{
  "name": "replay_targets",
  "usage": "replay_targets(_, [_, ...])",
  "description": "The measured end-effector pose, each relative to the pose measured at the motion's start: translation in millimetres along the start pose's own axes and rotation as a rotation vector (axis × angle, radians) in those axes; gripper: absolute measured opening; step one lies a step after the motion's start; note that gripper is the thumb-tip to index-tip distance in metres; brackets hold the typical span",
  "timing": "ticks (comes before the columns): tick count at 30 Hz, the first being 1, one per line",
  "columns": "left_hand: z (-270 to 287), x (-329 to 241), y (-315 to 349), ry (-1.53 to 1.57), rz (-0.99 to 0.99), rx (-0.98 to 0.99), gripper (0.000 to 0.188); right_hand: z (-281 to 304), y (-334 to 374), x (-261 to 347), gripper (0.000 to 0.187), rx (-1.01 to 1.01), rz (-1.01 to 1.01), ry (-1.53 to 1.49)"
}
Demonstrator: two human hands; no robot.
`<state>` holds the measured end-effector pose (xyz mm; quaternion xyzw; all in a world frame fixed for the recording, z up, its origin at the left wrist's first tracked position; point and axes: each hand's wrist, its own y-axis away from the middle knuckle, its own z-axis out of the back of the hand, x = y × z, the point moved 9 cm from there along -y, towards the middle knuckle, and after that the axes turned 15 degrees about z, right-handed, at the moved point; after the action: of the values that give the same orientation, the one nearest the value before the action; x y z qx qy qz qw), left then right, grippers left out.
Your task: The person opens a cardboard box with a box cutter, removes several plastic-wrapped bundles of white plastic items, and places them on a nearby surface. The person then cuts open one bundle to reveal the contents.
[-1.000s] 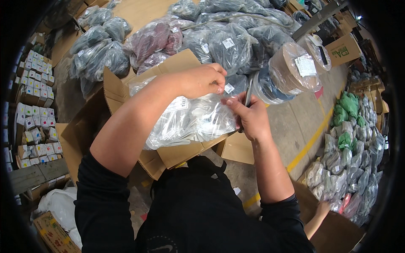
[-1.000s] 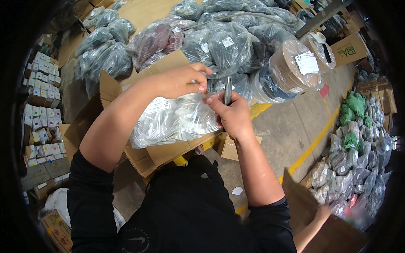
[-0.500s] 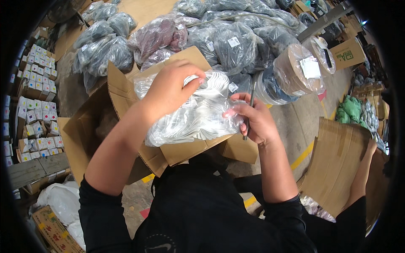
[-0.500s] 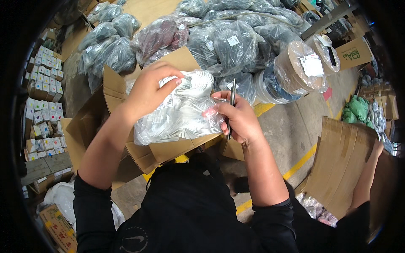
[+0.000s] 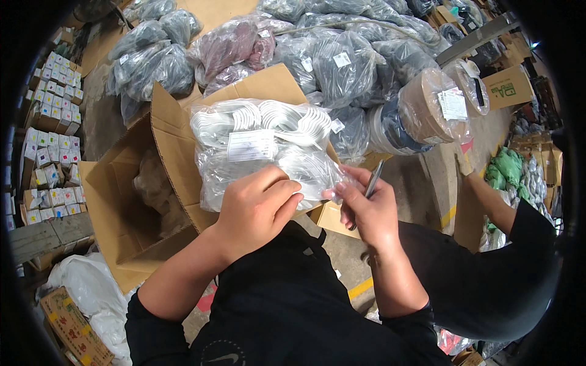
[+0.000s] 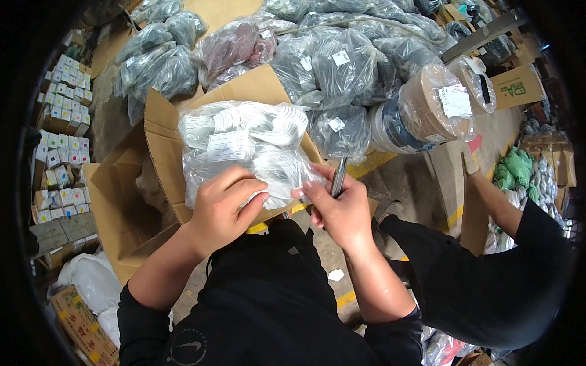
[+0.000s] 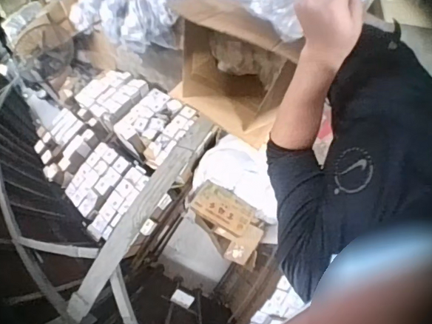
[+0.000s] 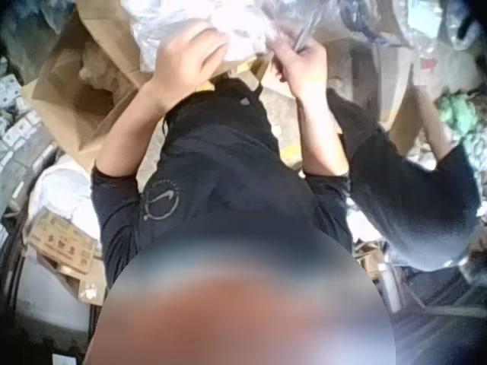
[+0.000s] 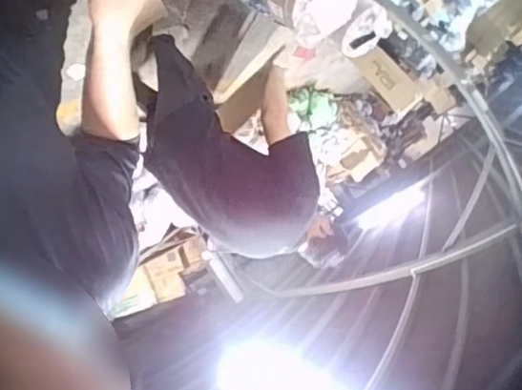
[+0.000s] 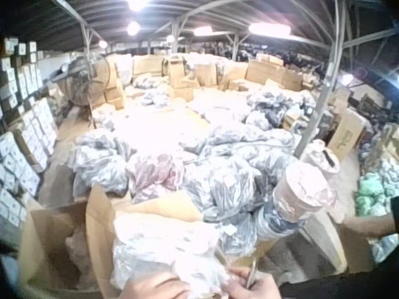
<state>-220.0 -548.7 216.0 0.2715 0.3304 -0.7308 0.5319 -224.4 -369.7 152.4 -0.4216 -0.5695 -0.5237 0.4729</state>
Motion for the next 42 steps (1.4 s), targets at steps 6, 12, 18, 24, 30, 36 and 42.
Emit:
replay_targets(6, [-14.2, -14.5, 1.9, -0.028, 0.153, 0.016, 0.042, -21.3, 26.3, -2.0, 0.041, 0.11, -0.02, -0.188])
replay_targets(12, [-31.8, -7.6, 6.5, 0.003, 0.214, 0.067, 0.047, -22.6, 26.3, -3.7, 0.049, 0.376, 0.005, -0.156])
replay_targets(18, [-26.0, 0.9, 23.9, 0.172, 0.296, -0.011, 0.024, -15.5, 12.2, 6.1, 0.049, 0.49, 0.126, 0.059])
replay_targets(24, [-15.9, 2.1, 34.8, 0.147, 0.309, -0.147, 0.017, 15.2, -14.6, 21.7, 0.038, 0.378, 0.125, 0.363])
replay_targets(30, [-15.4, 7.8, 40.9, 0.193, 0.32, -0.217, 0.019, -3.0, -23.2, 56.5, 0.041, 0.553, 0.317, 0.56])
replay_targets(36, [-20.1, 28.7, 40.2, 0.157, 0.52, -0.167, 0.02, -26.0, -33.0, 94.4, 0.032, 0.647, 0.56, 0.876])
replay_targets(42, [-12.5, 9.1, 41.5, -0.128, 0.328, -0.212, 0.02, -54.0, -37.2, 105.9, 0.024, 0.81, 0.606, 1.124])
